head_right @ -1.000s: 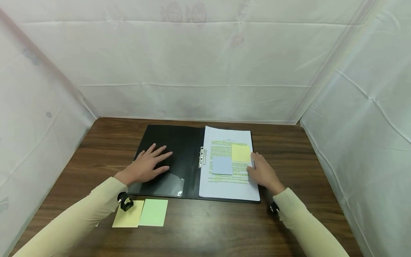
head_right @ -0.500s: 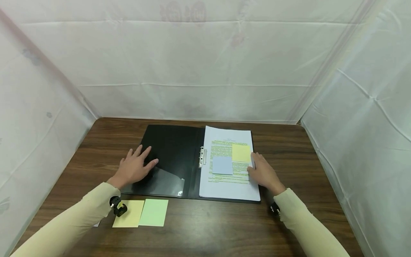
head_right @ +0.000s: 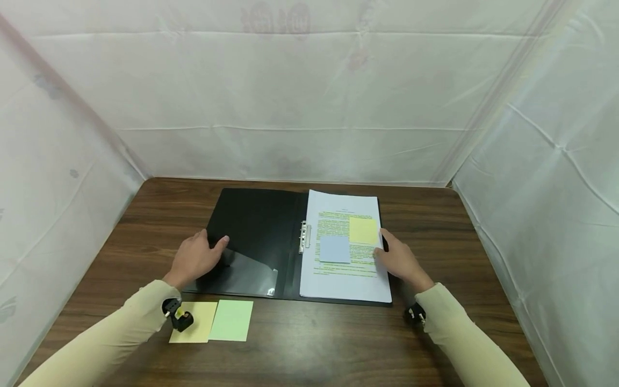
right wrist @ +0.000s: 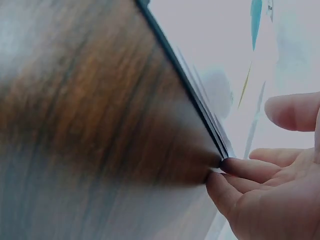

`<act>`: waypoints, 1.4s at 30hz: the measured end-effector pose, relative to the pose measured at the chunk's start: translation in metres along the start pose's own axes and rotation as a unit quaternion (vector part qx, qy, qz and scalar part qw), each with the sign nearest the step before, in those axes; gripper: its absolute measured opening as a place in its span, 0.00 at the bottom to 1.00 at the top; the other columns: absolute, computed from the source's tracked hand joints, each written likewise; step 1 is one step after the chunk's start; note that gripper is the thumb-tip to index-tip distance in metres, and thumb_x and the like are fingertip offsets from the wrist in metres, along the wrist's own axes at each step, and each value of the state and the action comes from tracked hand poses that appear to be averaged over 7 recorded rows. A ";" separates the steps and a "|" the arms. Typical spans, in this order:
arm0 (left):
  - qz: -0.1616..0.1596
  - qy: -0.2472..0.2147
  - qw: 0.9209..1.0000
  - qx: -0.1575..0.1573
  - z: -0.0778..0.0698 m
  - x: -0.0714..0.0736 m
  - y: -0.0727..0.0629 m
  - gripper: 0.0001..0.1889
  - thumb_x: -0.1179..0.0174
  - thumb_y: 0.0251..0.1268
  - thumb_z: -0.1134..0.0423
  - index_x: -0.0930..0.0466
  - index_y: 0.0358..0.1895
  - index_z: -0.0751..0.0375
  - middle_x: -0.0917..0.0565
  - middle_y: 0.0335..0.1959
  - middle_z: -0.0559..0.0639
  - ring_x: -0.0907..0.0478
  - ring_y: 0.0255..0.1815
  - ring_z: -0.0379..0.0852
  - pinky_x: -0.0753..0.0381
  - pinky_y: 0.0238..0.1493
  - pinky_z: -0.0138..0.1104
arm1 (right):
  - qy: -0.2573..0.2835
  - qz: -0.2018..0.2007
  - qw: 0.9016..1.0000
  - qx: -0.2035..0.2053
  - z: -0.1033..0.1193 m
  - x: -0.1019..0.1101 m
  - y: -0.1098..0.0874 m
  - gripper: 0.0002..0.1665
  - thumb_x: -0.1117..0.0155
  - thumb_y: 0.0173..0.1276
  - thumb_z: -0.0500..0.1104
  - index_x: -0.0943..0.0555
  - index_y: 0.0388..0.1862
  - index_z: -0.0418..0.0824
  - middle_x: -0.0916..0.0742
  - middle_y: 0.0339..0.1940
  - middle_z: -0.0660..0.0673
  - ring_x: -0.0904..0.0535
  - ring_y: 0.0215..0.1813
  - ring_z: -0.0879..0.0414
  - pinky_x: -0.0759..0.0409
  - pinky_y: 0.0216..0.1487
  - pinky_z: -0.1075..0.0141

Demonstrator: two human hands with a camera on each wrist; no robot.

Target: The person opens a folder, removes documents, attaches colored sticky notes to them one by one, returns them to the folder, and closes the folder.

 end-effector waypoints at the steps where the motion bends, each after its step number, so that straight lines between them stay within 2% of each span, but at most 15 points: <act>1: 0.001 -0.017 1.000 0.006 -0.001 0.001 -0.001 0.45 0.58 0.81 0.38 0.44 0.77 0.80 0.33 0.75 0.79 0.33 0.73 0.76 0.30 0.69 0.68 | 0.008 0.000 1.000 0.003 0.000 0.000 0.000 0.41 0.50 0.82 0.43 0.51 0.86 0.33 0.41 0.84 0.26 0.45 0.84 0.29 0.39 0.78 0.33; 3: 0.013 -0.059 0.998 0.023 -0.002 0.003 -0.001 0.45 0.58 0.81 0.38 0.46 0.78 0.79 0.34 0.75 0.79 0.32 0.73 0.75 0.29 0.70 0.65 | 0.024 0.002 1.000 0.009 0.001 0.000 0.000 0.40 0.50 0.83 0.42 0.52 0.85 0.32 0.42 0.85 0.27 0.48 0.85 0.29 0.42 0.80 0.33; 5: 0.033 -0.115 0.992 0.047 -0.004 0.005 -0.001 0.45 0.58 0.81 0.38 0.50 0.80 0.78 0.37 0.77 0.78 0.34 0.75 0.74 0.29 0.71 0.63 | 0.040 0.005 0.999 0.011 0.002 0.001 0.000 0.40 0.50 0.83 0.41 0.52 0.85 0.31 0.43 0.85 0.27 0.50 0.85 0.29 0.44 0.80 0.33; 8: 0.067 -0.199 0.974 0.088 -0.004 0.009 0.000 0.47 0.58 0.81 0.40 0.64 0.83 0.75 0.53 0.84 0.74 0.48 0.83 0.73 0.38 0.79 0.62 | 0.058 0.011 0.998 0.004 0.002 0.002 0.000 0.40 0.50 0.83 0.41 0.53 0.85 0.30 0.45 0.85 0.27 0.51 0.86 0.30 0.46 0.81 0.34; 11: 0.079 -0.264 0.954 0.116 -0.002 0.013 0.004 0.47 0.58 0.81 0.41 0.69 0.83 0.72 0.63 0.86 0.70 0.56 0.86 0.71 0.45 0.82 0.62 | 0.066 0.017 0.998 -0.006 0.000 0.002 0.001 0.41 0.50 0.83 0.41 0.54 0.85 0.29 0.45 0.85 0.27 0.51 0.86 0.29 0.45 0.81 0.34; 14: 0.078 -0.305 0.940 0.129 0.000 0.016 0.010 0.46 0.58 0.81 0.44 0.70 0.83 0.71 0.65 0.86 0.69 0.59 0.86 0.70 0.48 0.83 0.62 | 0.076 0.023 0.997 -0.011 0.000 0.001 0.001 0.41 0.51 0.83 0.41 0.55 0.85 0.29 0.46 0.86 0.27 0.53 0.86 0.30 0.46 0.82 0.35; 20: 0.065 -0.345 0.924 0.154 0.007 0.020 0.020 0.44 0.58 0.81 0.48 0.67 0.84 0.70 0.61 0.86 0.69 0.56 0.86 0.68 0.44 0.82 0.61 | 0.108 0.031 0.994 -0.008 0.002 -0.001 0.001 0.40 0.53 0.84 0.39 0.57 0.85 0.29 0.49 0.87 0.28 0.57 0.88 0.33 0.47 0.82 0.35; 23: 0.062 -0.345 0.922 0.163 0.014 0.022 0.023 0.42 0.58 0.80 0.47 0.62 0.84 0.70 0.54 0.85 0.69 0.44 0.81 0.66 0.35 0.78 0.58 | 0.118 0.034 0.992 -0.009 0.004 -0.001 0.001 0.40 0.53 0.84 0.39 0.57 0.85 0.30 0.50 0.87 0.29 0.57 0.88 0.33 0.46 0.82 0.35; 26: 0.054 -0.342 0.922 0.174 0.020 0.024 0.027 0.39 0.56 0.79 0.47 0.51 0.82 0.70 0.38 0.75 0.71 0.31 0.64 0.62 0.24 0.63 0.50 | 0.124 0.035 0.992 -0.010 0.005 -0.002 0.001 0.41 0.53 0.84 0.39 0.57 0.86 0.31 0.51 0.87 0.29 0.57 0.88 0.33 0.46 0.82 0.34; 29: 0.046 -0.341 0.922 0.179 0.024 0.026 0.029 0.35 0.53 0.78 0.48 0.42 0.77 0.70 0.32 0.62 0.63 0.31 0.52 0.55 0.26 0.49 0.42 | 0.118 0.034 0.992 -0.009 0.004 -0.003 0.001 0.41 0.53 0.84 0.39 0.57 0.86 0.31 0.50 0.87 0.29 0.57 0.88 0.33 0.46 0.82 0.34; 33: 0.056 -0.338 0.924 0.171 0.027 0.028 0.033 0.28 0.49 0.77 0.52 0.34 0.69 0.70 0.30 0.53 0.55 0.30 0.45 0.49 0.27 0.42 0.38 | 0.091 0.029 0.995 -0.011 0.002 -0.004 0.000 0.40 0.52 0.84 0.40 0.55 0.86 0.31 0.48 0.87 0.29 0.53 0.87 0.32 0.40 0.80 0.35; 35: 0.063 -0.331 0.927 0.165 0.029 0.029 0.034 0.20 0.46 0.76 0.55 0.28 0.58 0.69 0.27 0.41 0.51 0.29 0.35 0.47 0.27 0.36 0.37 | 0.076 0.026 0.997 -0.014 0.001 -0.005 -0.001 0.40 0.52 0.83 0.41 0.53 0.85 0.31 0.47 0.86 0.28 0.50 0.86 0.32 0.35 0.77 0.36; 37: 0.068 -0.326 0.929 0.162 0.032 0.031 0.035 0.14 0.44 0.74 0.59 0.25 0.51 0.67 0.29 0.30 0.47 0.31 0.24 0.44 0.29 0.29 0.36 | 0.063 0.024 0.998 -0.014 0.001 -0.005 -0.001 0.40 0.51 0.83 0.42 0.52 0.85 0.32 0.47 0.86 0.28 0.49 0.86 0.32 0.35 0.77 0.37; 40: 0.076 -0.316 0.933 0.152 0.035 0.034 0.036 0.16 0.41 0.73 0.63 0.21 0.56 0.70 0.20 0.33 0.51 0.29 0.23 0.41 0.26 0.26 0.34 | 0.046 0.024 0.999 -0.007 0.001 -0.006 -0.002 0.40 0.51 0.83 0.42 0.52 0.85 0.31 0.48 0.86 0.29 0.51 0.86 0.31 0.39 0.80 0.36; 42: 0.084 -0.306 0.937 0.145 0.038 0.037 0.035 0.23 0.40 0.74 0.63 0.24 0.68 0.69 0.17 0.51 0.60 0.23 0.33 0.42 0.21 0.31 0.32 | 0.035 0.025 0.999 0.000 0.001 -0.007 -0.002 0.39 0.51 0.83 0.41 0.51 0.85 0.30 0.49 0.87 0.29 0.54 0.86 0.30 0.44 0.81 0.36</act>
Point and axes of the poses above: each hand's wrist, its own y-axis towards the middle knuckle, its own x-axis out of the back of the hand, z = x × y, the point moved 5 cm from there along y, towards the middle knuckle
